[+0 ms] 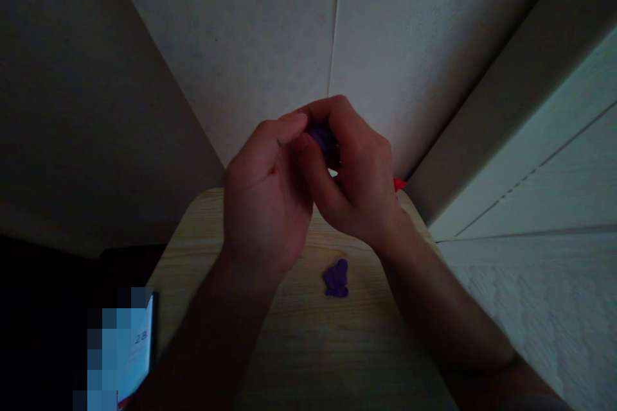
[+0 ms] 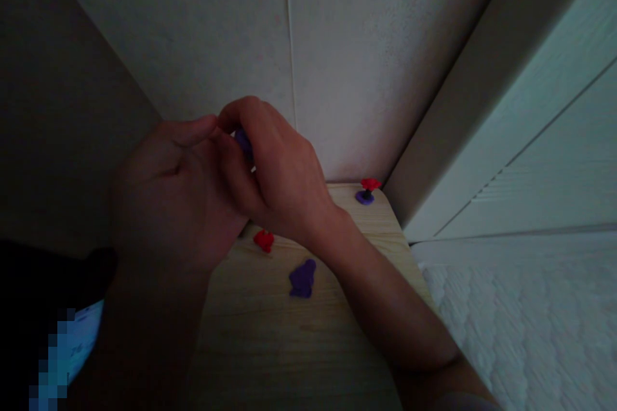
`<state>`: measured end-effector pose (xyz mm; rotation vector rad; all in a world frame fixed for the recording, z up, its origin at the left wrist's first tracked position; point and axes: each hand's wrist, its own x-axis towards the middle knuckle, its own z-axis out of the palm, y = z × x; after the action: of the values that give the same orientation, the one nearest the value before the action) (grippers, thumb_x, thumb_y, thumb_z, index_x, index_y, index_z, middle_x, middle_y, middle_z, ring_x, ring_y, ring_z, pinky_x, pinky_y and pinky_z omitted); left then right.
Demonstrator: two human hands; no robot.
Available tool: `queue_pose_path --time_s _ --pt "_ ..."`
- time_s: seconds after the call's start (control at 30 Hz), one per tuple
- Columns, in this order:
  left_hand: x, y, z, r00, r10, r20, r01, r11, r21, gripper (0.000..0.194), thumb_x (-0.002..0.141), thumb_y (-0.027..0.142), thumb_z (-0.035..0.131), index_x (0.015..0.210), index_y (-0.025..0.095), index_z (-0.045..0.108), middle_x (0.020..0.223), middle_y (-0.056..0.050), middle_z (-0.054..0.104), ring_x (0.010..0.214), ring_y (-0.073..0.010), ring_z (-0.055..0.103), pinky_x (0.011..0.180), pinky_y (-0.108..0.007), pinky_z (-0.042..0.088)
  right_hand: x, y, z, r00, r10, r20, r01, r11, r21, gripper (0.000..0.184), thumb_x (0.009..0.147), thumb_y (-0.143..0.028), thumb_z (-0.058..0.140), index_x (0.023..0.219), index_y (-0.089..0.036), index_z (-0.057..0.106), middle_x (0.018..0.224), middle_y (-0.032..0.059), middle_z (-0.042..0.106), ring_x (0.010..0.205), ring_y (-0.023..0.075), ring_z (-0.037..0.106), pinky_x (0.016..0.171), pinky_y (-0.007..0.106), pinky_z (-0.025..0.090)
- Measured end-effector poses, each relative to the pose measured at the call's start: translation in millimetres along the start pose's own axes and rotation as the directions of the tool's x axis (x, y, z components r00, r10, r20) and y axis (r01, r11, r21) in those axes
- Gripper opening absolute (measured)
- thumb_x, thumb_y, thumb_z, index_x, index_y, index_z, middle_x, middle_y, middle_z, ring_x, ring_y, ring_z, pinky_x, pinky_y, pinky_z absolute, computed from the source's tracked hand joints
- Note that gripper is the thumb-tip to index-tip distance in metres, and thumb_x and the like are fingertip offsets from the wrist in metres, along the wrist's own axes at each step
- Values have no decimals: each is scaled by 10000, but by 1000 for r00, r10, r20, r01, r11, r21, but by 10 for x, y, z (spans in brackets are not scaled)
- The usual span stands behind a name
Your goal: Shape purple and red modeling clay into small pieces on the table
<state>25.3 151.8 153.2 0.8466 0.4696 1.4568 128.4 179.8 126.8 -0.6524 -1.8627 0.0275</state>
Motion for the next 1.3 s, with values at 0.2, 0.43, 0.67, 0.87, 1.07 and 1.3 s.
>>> queue_pose_path --time_s 0.2,0.43,0.67,0.87,1.07,1.3 --pt "13 -7 3 999 42 -17 -42 999 -6 363 989 181 357 736 185 617 849 -70 681 1174 -251 661 979 -360 534 -17 -11 13 998 58 -19 -59 997 -47 171 1033 -362 528 1073 -219 614 1054 59 729 872 178 679 775 336 591" --pt "10 0 8 994 47 -103 -46 999 11 333 1016 234 429 764 219 647 956 -67 728 1279 -253 609 1053 -355 506 -7 30 -28 998 -62 33 65 993 -97 275 1020 -213 524 1270 -257 628 1270 74 690 1228 201 642 1063 351 557" --pt "28 -80 -27 994 103 -36 -103 995 3 229 1010 205 516 862 186 688 927 -41 724 1154 -186 678 1000 -286 541 -31 78 -60 988 -90 -129 65 980 -186 182 993 -274 615 1161 -272 685 1082 39 774 1077 235 686 998 406 572" --pt "17 -67 -37 992 121 -21 -119 991 59 299 1018 164 478 826 173 707 861 -36 704 944 -156 690 881 -263 546 -32 33 -126 999 -27 -44 19 985 -174 234 939 -302 662 1172 -302 673 1257 61 695 1279 304 594 1099 506 514" --pt "-1 34 -60 984 117 -138 -120 993 -14 275 894 92 473 753 161 699 754 -29 632 690 -112 580 661 -234 497 -25 -6 -120 991 -62 -119 59 998 -35 313 916 -269 595 1219 -214 647 1284 113 653 1249 244 605 1064 407 549" --pt "-26 208 -35 982 -7 -187 -6 998 -65 641 1042 384 398 434 202 303 385 21 198 377 -89 185 415 -288 242 -27 27 -125 948 55 -315 -17 993 121 143 957 -263 568 1016 -243 697 1047 66 690 950 213 657 803 369 577"
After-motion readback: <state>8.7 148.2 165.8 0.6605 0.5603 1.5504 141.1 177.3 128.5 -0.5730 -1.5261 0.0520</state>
